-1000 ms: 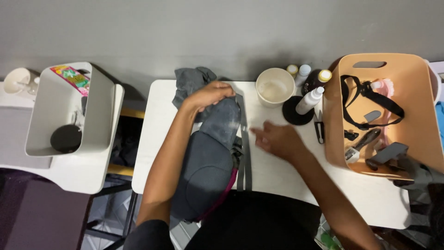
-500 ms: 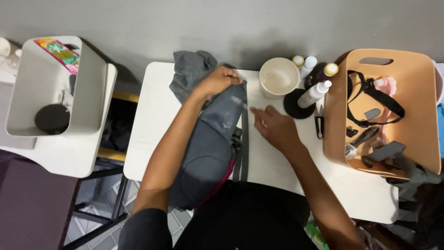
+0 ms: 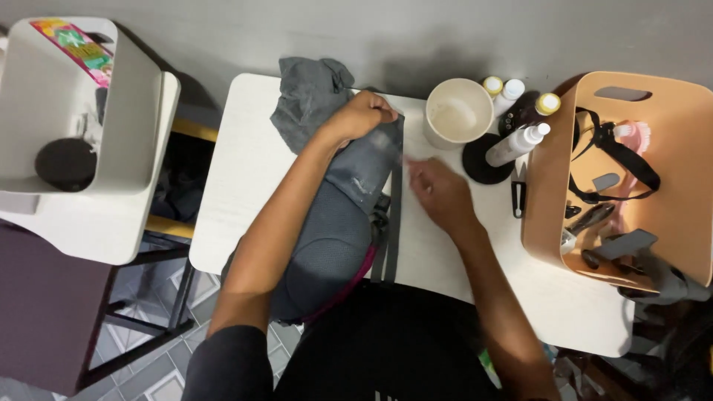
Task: The person cleans a gray bag and its black nylon strap by applying a liquid from a small bottle and wiping the surfaces with a gray cloth.
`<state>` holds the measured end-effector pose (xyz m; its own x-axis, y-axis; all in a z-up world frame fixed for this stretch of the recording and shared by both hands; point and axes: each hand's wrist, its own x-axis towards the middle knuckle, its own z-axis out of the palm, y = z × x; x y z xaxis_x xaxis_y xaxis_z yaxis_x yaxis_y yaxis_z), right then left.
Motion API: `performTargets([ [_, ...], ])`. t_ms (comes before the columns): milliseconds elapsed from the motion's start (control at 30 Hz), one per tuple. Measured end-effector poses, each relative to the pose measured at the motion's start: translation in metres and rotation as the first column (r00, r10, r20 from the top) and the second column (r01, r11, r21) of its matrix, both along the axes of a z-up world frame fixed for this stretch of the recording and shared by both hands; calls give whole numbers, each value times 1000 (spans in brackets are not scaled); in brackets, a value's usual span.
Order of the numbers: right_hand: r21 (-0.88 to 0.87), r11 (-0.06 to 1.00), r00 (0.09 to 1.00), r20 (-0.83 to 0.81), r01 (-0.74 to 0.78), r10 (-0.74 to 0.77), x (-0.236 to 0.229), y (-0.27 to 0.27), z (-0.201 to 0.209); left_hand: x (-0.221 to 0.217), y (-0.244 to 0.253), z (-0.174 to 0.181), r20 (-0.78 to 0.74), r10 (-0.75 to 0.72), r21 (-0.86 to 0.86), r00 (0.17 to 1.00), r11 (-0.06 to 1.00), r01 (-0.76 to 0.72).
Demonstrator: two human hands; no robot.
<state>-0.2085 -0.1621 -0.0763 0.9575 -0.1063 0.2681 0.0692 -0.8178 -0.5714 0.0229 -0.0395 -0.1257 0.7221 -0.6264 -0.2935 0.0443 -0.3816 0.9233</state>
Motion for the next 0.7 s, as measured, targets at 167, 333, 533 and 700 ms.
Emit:
performTargets([
  [167,215,958,964,-143,-190,224,-9,14,21,-1,1,-2,44,-36,44,998,998,34],
  [333,-18,1000,1000,-4,1,-1,-22,0,7,0,-3,-28,-2,12,54,1000,998,-12],
  [533,34,994,979,-173,-103,108,-27,-8,20,1,-9,-31,25,-5,102,1000,995,3],
  [700,314,944,930,-308,-100,201,-36,2,26,-5,-7,-16,78,-41,139,996,990,30],
])
